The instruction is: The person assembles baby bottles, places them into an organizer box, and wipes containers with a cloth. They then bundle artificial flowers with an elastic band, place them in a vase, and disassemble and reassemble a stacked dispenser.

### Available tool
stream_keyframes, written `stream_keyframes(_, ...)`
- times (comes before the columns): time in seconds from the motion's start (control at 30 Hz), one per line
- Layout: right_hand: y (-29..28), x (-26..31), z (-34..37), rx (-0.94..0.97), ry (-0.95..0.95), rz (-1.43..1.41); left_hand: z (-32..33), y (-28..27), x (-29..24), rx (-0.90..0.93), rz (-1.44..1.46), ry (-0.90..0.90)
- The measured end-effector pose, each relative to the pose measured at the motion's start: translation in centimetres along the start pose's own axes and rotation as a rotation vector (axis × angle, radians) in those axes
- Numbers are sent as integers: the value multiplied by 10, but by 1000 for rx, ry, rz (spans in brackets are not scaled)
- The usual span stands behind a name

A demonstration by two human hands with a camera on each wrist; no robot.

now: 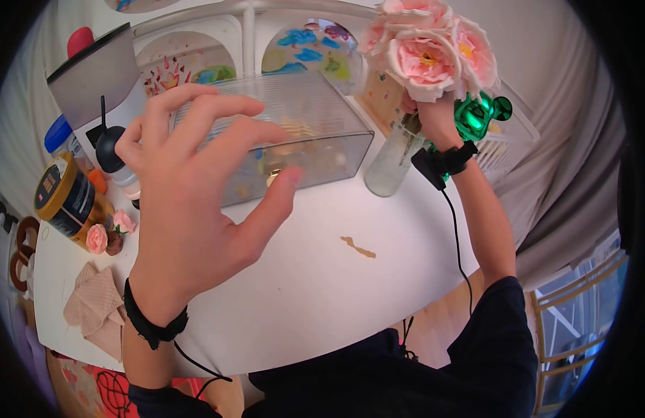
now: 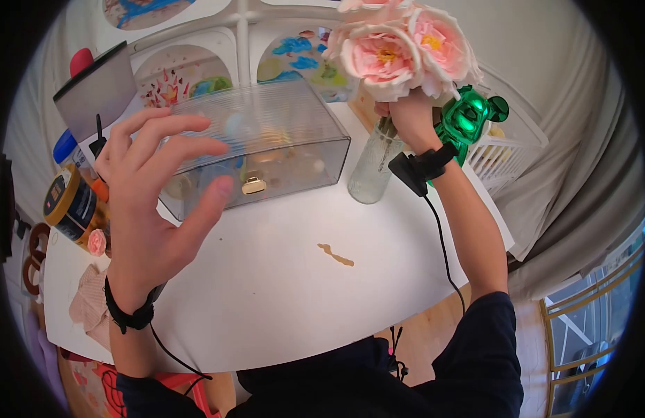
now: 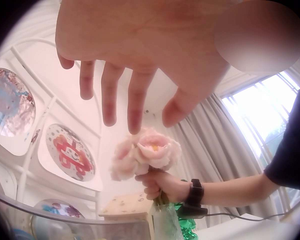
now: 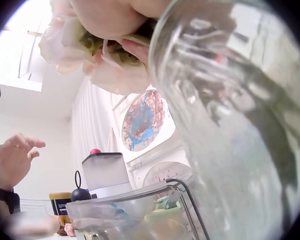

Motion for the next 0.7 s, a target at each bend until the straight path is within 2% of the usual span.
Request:
stream_keyframes(0.07,2,4,2,-23,15,34,-1,0,0,5,-3,-1)
stream_keyframes(0.13,3,3,2,-39,21,-105,0,0,1,11,-8,-6)
stream_keyframes(0.27,3,5,8,-103,44,-112,0,0,0,2,4,4)
stream_keyframes(0.33,4,2,9,-48,72,45,0,1,0,0,8,5)
stream_keyframes(0.47,1,-10,8,11,88,22,-1,1,-2,6,-7,3)
stream_keyframes(0.53,5,-5,8,102,26,168,-1,2,-1,14,-16,0)
stream_keyframes(0.7,-6,1,17,149,16,263,-1,3,1,12,-12,6)
Point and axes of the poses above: each hand's wrist, its own z-axis away from the middle knuckle, its own y-axis out of the palm, x = y × z, the point moved 10 cm from there along -z, towards the middle knuckle, and after that the axes turned 14 degrees about x, right-handed, at the moved point
